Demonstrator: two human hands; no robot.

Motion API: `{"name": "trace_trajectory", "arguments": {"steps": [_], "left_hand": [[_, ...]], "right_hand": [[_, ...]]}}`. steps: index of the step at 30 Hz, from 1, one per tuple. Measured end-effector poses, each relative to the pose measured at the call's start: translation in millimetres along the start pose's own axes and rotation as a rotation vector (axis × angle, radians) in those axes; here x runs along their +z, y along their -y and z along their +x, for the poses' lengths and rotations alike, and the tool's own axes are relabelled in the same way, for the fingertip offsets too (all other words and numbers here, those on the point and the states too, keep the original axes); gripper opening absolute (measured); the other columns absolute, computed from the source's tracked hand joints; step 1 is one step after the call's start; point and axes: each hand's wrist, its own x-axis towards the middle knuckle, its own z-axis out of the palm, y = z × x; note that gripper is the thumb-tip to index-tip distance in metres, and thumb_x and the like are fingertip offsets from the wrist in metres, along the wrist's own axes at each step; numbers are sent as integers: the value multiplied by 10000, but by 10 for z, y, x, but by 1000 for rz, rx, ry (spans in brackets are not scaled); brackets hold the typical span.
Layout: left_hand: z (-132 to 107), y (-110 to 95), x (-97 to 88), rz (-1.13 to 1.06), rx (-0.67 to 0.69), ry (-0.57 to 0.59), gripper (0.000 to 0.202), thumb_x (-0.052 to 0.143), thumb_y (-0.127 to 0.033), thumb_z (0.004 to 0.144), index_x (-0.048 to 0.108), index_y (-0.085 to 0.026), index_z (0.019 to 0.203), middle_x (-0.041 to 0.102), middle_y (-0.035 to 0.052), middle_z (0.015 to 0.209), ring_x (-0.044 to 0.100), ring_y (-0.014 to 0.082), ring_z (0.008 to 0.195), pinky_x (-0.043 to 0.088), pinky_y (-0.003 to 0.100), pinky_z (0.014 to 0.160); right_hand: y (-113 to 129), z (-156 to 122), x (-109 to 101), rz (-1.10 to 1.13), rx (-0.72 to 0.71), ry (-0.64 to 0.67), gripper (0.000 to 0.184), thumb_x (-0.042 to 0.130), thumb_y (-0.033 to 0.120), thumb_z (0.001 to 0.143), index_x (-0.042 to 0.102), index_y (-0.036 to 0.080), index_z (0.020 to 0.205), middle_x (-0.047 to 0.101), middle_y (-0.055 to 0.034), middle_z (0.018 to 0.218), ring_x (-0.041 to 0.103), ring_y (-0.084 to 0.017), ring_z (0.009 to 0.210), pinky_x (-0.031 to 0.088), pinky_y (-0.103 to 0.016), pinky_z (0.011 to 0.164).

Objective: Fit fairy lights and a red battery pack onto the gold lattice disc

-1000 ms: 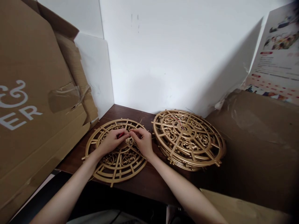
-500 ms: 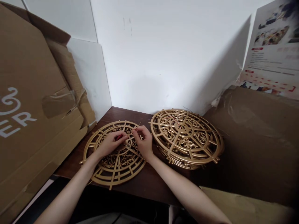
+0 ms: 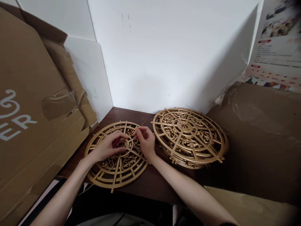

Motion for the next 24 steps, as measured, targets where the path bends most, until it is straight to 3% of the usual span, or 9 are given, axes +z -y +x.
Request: {"name": "trace_trajectory", "arguments": {"steps": [4,8,11,13,16,19,22,24], "left_hand": [[24,88,-16,-41,-60,-35,262,646,-410,798,670,-191,941,677,41,880,609,189,784,473,298,735],[15,135,13,-12,-70,-124,246,604,-407,826,672,-186,910,699,51,909,627,204,853,476,321,812],[-1,134,46,31,-45,-185,210,588,-368,832,673,-188,898,697,48,889,620,197,831,476,321,807],[-4,136,60,41,-29,-212,184,583,-334,825,678,-186,883,691,47,868,613,193,814,474,317,793],[1,147,63,-5,-54,-229,174,608,-327,795,682,-179,851,680,42,826,602,183,766,472,302,744],[0,127,50,-143,-150,-219,186,648,-346,761,669,-173,826,657,23,749,575,152,649,459,266,633],[-7,78,35,-344,-336,-182,213,635,-368,772,625,-175,862,535,-44,578,423,92,422,343,214,433],[0,59,25,-406,-412,-225,219,652,-357,747,601,-172,853,478,-69,536,362,75,377,284,198,387]], "right_hand": [[-28,-1,-19,-40,-62,-20,252,616,443,845,564,198,864,611,13,715,574,-105,601,485,-236,590],[-8,-16,-25,-68,-129,-22,231,600,420,867,558,192,871,660,-14,832,596,-104,655,499,-236,622],[25,-46,-5,-47,-129,39,208,592,398,879,554,194,866,699,-32,882,612,-100,635,511,-241,613],[39,-76,19,-14,-92,137,200,600,392,875,552,198,869,707,-18,812,612,-101,581,508,-240,571],[40,-117,55,33,12,297,217,634,402,844,557,200,849,677,15,668,602,-108,512,483,-232,505],[35,-120,64,37,103,312,229,691,394,790,582,192,790,654,23,638,589,-102,526,473,-223,517],[28,-80,38,124,182,296,196,713,352,773,613,183,767,689,3,732,549,-77,535,444,-202,511],[20,-45,8,272,285,335,201,714,344,770,594,185,745,730,-22,887,537,-65,520,397,-187,455]]}}
